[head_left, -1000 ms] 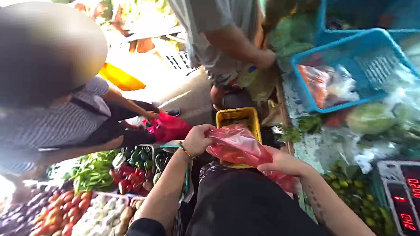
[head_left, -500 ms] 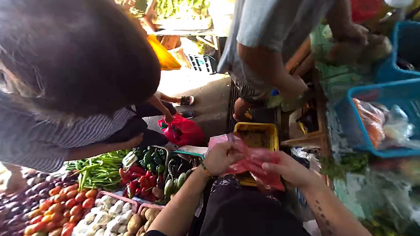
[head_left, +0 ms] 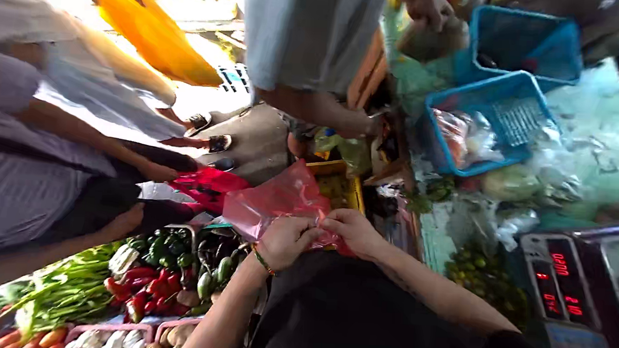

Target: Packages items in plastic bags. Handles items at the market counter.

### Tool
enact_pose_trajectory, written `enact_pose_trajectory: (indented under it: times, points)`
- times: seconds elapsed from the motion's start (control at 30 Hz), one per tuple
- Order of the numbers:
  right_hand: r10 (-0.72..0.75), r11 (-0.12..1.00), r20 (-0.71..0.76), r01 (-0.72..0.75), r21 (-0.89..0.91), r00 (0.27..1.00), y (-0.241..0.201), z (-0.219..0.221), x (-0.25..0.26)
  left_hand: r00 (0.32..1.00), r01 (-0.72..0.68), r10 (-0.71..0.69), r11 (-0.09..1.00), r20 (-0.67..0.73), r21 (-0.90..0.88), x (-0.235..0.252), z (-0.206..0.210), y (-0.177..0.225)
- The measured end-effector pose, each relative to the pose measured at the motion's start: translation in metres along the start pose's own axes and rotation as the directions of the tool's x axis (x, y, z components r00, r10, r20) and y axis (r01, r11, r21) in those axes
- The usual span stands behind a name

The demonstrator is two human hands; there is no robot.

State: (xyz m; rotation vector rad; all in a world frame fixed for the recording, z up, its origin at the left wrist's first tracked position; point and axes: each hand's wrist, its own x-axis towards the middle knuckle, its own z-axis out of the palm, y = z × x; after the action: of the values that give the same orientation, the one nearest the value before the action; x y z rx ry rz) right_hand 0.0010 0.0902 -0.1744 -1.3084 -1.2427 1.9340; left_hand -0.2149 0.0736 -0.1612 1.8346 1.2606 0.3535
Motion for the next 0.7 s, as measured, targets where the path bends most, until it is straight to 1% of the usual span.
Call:
enact_pose_trajectory:
  times: [0.03, 0.07, 0.1, 0.13, 0.17, 0.2, 0.23, 0.27, 0.3, 0.33, 0.37, 0.4, 0.43, 0.47, 0.5, 0.53, 0.57, 0.6, 0.63, 0.67, 0.7]
  points:
    - [0.018, 1.0, -0.001, -0.018, -0.02, 1.0, 0.005, -0.01, -0.007, 0.999, -0.007, 0.009, 0.999, -0.036, 0.05, 0.001, 0.019, 0.007]
    - [0.006, 0.999, 0.003, -0.005, -0.039, 1.0, 0.009, -0.021, -0.014, 0.997, -0.005, 0.012, 0.996, -0.081, 0.093, 0.003, 0.037, 0.013]
    - [-0.048, 0.998, 0.011, 0.049, -0.042, 0.999, 0.016, -0.032, -0.022, 0.99, -0.005, 0.022, 0.992, -0.136, 0.124, 0.007, 0.056, 0.018]
    - [-0.136, 0.99, 0.038, 0.137, -0.031, 0.99, 0.025, -0.044, -0.031, 0.983, 0.001, 0.024, 0.991, -0.182, 0.133, 0.01, 0.075, 0.022]
    - [-0.235, 0.972, 0.096, 0.237, -0.005, 0.967, 0.034, -0.055, -0.041, 0.974, 0.01, 0.019, 0.992, -0.226, 0.125, 0.013, 0.092, 0.024]
    - [-0.307, 0.952, 0.153, 0.304, 0.043, 0.939, 0.038, -0.065, -0.05, 0.961, 0.026, 0.003, 0.994, -0.278, 0.102, 0.017, 0.102, 0.027]
    - [-0.332, 0.943, 0.202, 0.321, 0.084, 0.921, 0.037, -0.074, -0.058, 0.941, 0.039, -0.019, 0.998, -0.338, 0.053, 0.021, 0.107, 0.03]
    - [-0.313, 0.95, 0.263, 0.299, 0.095, 0.913, 0.034, -0.083, -0.068, 0.922, 0.057, -0.069, 0.998, -0.381, -0.041, 0.024, 0.105, 0.038]
    - [-0.257, 0.964, 0.333, 0.263, 0.029, 0.907, 0.027, -0.095, -0.078, 0.907, 0.076, -0.149, 0.978, -0.393, -0.195, 0.026, 0.097, 0.05]
    - [-0.151, 0.963, 0.386, 0.224, -0.149, 0.91, 0.016, -0.11, -0.083, 0.892, 0.064, -0.217, 0.929, -0.397, -0.364, 0.029, 0.085, 0.063]
    - [0.017, 0.912, 0.379, 0.141, -0.386, 0.925, 0.004, -0.124, -0.08, 0.895, 0.018, -0.242, 0.858, -0.374, -0.513, 0.03, 0.07, 0.077]
    - [0.151, 0.802, 0.295, 0.057, -0.595, 0.944, -0.002, -0.135, -0.07, 0.932, -0.031, -0.195, 0.798, -0.306, -0.602, 0.026, 0.057, 0.093]
    - [0.244, 0.672, 0.184, -0.029, -0.74, 0.952, -0.003, -0.145, -0.055, 0.977, -0.044, -0.089, 0.805, -0.194, -0.591, 0.019, 0.045, 0.109]
    - [0.296, 0.545, 0.069, -0.11, -0.832, 0.953, 0.0, -0.153, -0.04, 0.998, -0.048, 0.019, 0.882, -0.066, -0.468, 0.014, 0.04, 0.123]
    - [0.308, 0.429, -0.045, -0.181, -0.885, 0.95, 0.005, -0.16, -0.029, 0.996, -0.063, 0.08, 0.954, 0.049, -0.293, 0.014, 0.042, 0.132]
    - [0.289, 0.338, -0.142, -0.24, -0.91, 0.947, 0.009, -0.163, -0.021, 0.989, -0.071, 0.078, 0.996, 0.126, -0.056, 0.016, 0.049, 0.135]
    - [0.263, 0.273, -0.205, -0.276, -0.922, 0.943, 0.012, -0.164, -0.016, 0.987, -0.04, 0.005, 0.976, 0.16, 0.216, 0.018, 0.055, 0.133]
    - [0.258, 0.226, -0.234, -0.294, -0.929, 0.937, 0.015, -0.164, -0.012, 0.986, 0.044, -0.112, 0.89, 0.125, 0.454, 0.023, 0.058, 0.124]
    - [0.255, 0.202, -0.243, -0.298, -0.933, 0.936, 0.017, -0.164, -0.01, 0.973, 0.168, -0.23, 0.774, 0.024, 0.61, 0.03, 0.059, 0.105]
    - [0.236, 0.198, -0.227, -0.275, -0.941, 0.945, 0.021, -0.161, -0.013, 0.94, 0.307, -0.326, 0.686, -0.098, 0.66, 0.039, 0.056, 0.078]
    - [0.201, 0.214, -0.184, -0.227, -0.95, 0.962, 0.023, -0.156, -0.018, 0.899, 0.423, -0.387, 0.652, -0.204, 0.629, 0.045, 0.051, 0.047]
